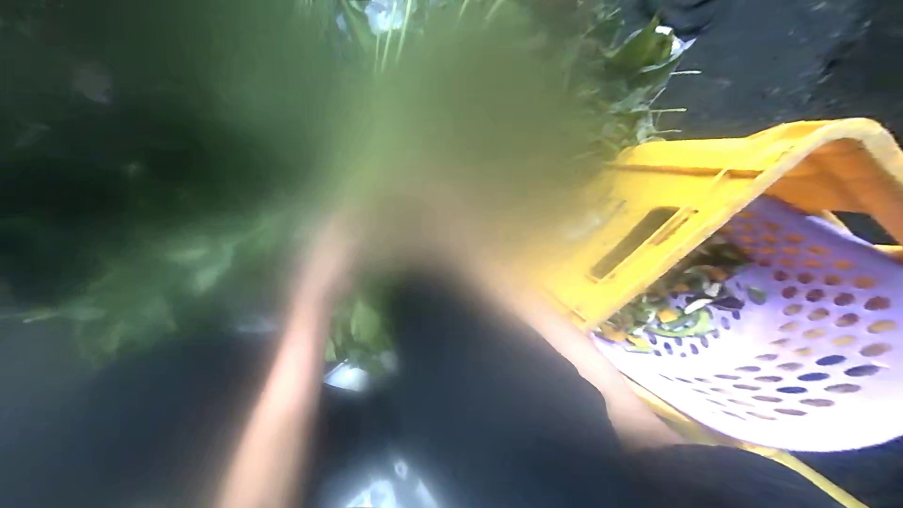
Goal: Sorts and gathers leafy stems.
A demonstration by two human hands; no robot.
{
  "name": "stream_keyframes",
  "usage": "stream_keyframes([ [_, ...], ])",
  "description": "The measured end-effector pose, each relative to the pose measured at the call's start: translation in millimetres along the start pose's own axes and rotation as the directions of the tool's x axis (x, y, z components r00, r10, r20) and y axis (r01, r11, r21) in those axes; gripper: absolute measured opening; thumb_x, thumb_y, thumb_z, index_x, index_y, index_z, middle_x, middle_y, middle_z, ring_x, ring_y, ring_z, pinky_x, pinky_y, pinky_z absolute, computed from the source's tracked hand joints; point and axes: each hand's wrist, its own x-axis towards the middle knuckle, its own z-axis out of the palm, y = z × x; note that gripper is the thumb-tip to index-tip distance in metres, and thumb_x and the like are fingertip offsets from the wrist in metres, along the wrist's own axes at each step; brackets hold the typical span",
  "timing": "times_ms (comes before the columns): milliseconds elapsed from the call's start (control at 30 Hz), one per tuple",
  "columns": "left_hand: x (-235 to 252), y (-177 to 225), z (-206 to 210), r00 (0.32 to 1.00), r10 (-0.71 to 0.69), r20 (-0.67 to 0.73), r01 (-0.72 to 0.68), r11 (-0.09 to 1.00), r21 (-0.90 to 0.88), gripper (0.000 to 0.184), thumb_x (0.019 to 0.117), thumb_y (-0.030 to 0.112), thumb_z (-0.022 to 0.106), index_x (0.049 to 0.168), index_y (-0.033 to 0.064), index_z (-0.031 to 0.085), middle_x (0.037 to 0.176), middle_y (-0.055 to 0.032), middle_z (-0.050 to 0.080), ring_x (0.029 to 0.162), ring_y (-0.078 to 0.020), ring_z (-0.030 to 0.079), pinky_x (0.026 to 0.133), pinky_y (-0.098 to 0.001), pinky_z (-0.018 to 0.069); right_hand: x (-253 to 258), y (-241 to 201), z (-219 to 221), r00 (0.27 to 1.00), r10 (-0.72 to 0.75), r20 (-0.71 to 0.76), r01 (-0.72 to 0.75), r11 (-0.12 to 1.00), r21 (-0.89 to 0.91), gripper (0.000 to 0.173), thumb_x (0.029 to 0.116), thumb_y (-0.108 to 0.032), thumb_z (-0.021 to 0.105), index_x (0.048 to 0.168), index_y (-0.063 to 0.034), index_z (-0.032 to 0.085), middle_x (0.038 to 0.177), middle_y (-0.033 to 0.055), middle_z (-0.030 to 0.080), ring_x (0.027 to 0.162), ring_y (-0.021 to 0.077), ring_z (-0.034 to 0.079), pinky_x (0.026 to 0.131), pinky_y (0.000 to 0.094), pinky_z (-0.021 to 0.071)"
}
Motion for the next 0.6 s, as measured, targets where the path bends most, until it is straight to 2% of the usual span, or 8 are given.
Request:
stream_keyframes([
  [67,5,2,0,1.000,0.030,0.001,-0.031,0.998,0.059,0.027,0.1044,0.027,0.059,0.128,0.0134,0.056,0.088,-0.0056,0.065,0.059,-0.0072,0.054,0.050,-0.0190,0.0462,-29,-32,34,0.993,-0.060,-0.098,0.025,0.946,-0.323,0.024,0.1086,-0.018,0.049,0.126,-0.0041,0.057,0.094,0.0069,0.064,0.074,0.0145,0.065,0.061,0.0298,0.0579],
  [167,11,4,-1,0.998,0.042,-0.051,-0.028,0.971,0.238,0.029,0.0979,0.022,0.069,0.122,0.0105,0.057,0.078,0.0002,0.061,0.061,-0.0064,0.053,0.053,-0.0202,0.0452,-54,-54,40,0.967,-0.251,-0.038,0.156,0.706,-0.691,0.027,0.1098,-0.019,0.046,0.118,0.0001,0.064,0.089,0.0065,0.063,0.071,0.0099,0.060,0.068,0.0276,0.0564],
  [300,13,0,1,0.999,0.005,0.053,-0.019,0.964,0.265,0.025,0.0984,0.022,0.069,0.122,0.0126,0.069,0.072,0.0045,0.057,0.054,-0.0031,0.045,0.049,-0.0190,0.0391,-63,-64,37,0.899,-0.437,0.027,0.275,0.516,-0.811,0.023,0.1076,-0.018,0.052,0.103,-0.0007,0.066,0.079,0.0046,0.060,0.063,0.0058,0.052,0.060,0.0214,0.0481],
  [400,13,-4,3,0.993,-0.031,0.112,0.005,0.973,0.233,0.012,0.1008,0.020,0.064,0.104,0.0114,0.072,0.067,0.0045,0.053,0.052,-0.0029,0.042,0.047,-0.0184,0.0359,-70,-79,53,0.922,-0.344,-0.179,0.061,0.585,-0.809,0.022,0.1083,-0.014,0.051,0.114,0.0003,0.065,0.094,0.0110,0.065,0.077,0.0126,0.058,0.075,0.0291,0.0515],
  [433,13,-5,3,0.993,-0.037,0.115,0.010,0.974,0.228,0.012,0.1007,0.021,0.064,0.098,0.0110,0.071,0.065,0.0039,0.052,0.051,-0.0034,0.042,0.047,-0.0183,0.0351,-60,-75,37,0.925,-0.333,-0.182,0.073,0.626,-0.776,0.022,0.1085,-0.017,0.051,0.116,-0.0007,0.065,0.093,0.0102,0.064,0.074,0.0131,0.057,0.070,0.0286,0.0509],
  [500,15,-9,2,0.995,-0.032,0.089,0.012,0.976,0.219,0.014,0.1004,0.022,0.066,0.096,0.0100,0.071,0.065,0.0034,0.053,0.052,-0.0040,0.043,0.048,-0.0188,0.0356,-26,-43,-23,0.844,-0.525,-0.111,0.227,0.536,-0.813,0.026,0.1068,-0.024,0.055,0.115,-0.0034,0.068,0.088,0.0086,0.067,0.062,0.0129,0.060,0.052,0.0281,0.0524],
  [567,15,-8,3,0.999,-0.025,0.028,0.018,0.977,0.212,0.014,0.0997,0.023,0.068,0.099,0.0091,0.072,0.068,0.0022,0.056,0.054,-0.0042,0.045,0.051,-0.0191,0.0395,-26,-42,-40,0.795,-0.552,-0.252,-0.057,0.346,-0.937,0.035,0.1050,-0.030,0.055,0.130,-0.0097,0.066,0.109,0.0147,0.069,0.079,0.0270,0.071,0.065,0.0471,0.0618],
  [600,14,-6,6,1.000,-0.015,-0.008,0.017,0.975,0.220,0.015,0.0995,0.024,0.068,0.099,0.0094,0.072,0.069,0.0022,0.058,0.055,-0.0042,0.047,0.052,-0.0191,0.0417,-31,-46,-39,0.784,-0.535,-0.317,-0.195,0.273,-0.942,0.047,0.1040,-0.031,0.055,0.145,-0.0093,0.055,0.129,0.0209,0.062,0.099,0.0372,0.069,0.081,0.0585,0.0572],
])
